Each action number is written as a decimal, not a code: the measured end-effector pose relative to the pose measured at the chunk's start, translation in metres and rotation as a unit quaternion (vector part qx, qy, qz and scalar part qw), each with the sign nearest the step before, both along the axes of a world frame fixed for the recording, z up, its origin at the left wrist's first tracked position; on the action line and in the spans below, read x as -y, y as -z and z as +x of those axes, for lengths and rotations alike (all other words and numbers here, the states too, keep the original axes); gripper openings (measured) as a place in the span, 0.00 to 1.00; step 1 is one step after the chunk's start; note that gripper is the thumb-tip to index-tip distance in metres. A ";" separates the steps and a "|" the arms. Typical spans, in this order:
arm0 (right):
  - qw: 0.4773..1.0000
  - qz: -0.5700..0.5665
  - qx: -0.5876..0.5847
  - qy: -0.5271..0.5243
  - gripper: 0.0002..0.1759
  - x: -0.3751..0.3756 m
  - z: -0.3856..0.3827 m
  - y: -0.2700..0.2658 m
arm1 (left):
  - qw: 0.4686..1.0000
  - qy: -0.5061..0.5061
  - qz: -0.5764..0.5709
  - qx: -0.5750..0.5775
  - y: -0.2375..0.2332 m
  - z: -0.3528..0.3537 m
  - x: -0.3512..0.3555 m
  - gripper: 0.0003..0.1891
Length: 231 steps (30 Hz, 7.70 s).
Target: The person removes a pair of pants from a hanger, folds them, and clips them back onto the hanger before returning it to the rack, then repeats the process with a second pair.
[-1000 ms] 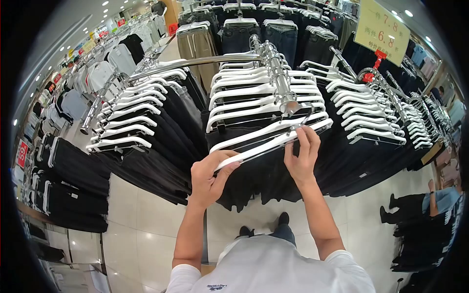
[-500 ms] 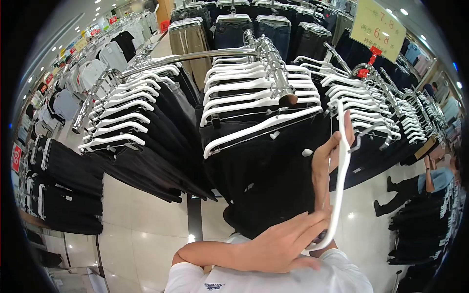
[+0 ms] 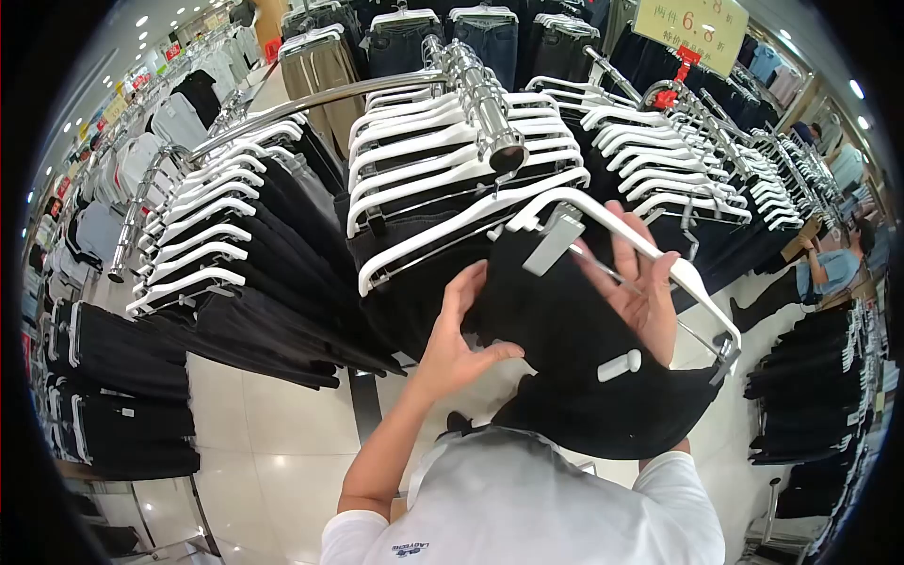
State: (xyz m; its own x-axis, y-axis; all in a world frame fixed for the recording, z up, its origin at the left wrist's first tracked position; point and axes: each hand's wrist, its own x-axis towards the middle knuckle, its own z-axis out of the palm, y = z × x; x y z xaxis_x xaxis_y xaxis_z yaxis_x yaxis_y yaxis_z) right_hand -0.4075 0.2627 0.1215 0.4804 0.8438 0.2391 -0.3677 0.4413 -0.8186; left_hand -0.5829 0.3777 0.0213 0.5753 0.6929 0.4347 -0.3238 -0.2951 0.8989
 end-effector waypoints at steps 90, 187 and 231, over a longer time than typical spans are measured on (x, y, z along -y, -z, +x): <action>0.980 -0.142 0.116 -0.072 0.39 -0.008 0.048 0.083 | 0.849 0.185 -0.180 -0.460 0.085 -0.159 0.016 0.25; 0.980 -0.049 0.167 -0.100 0.43 0.017 -0.074 0.155 | 0.888 -0.084 -0.450 0.047 0.060 -0.031 0.075 0.18; 0.999 -0.023 0.024 -0.020 0.41 0.011 -0.014 0.106 | 0.921 -0.306 0.041 -0.237 0.071 -0.097 0.054 0.13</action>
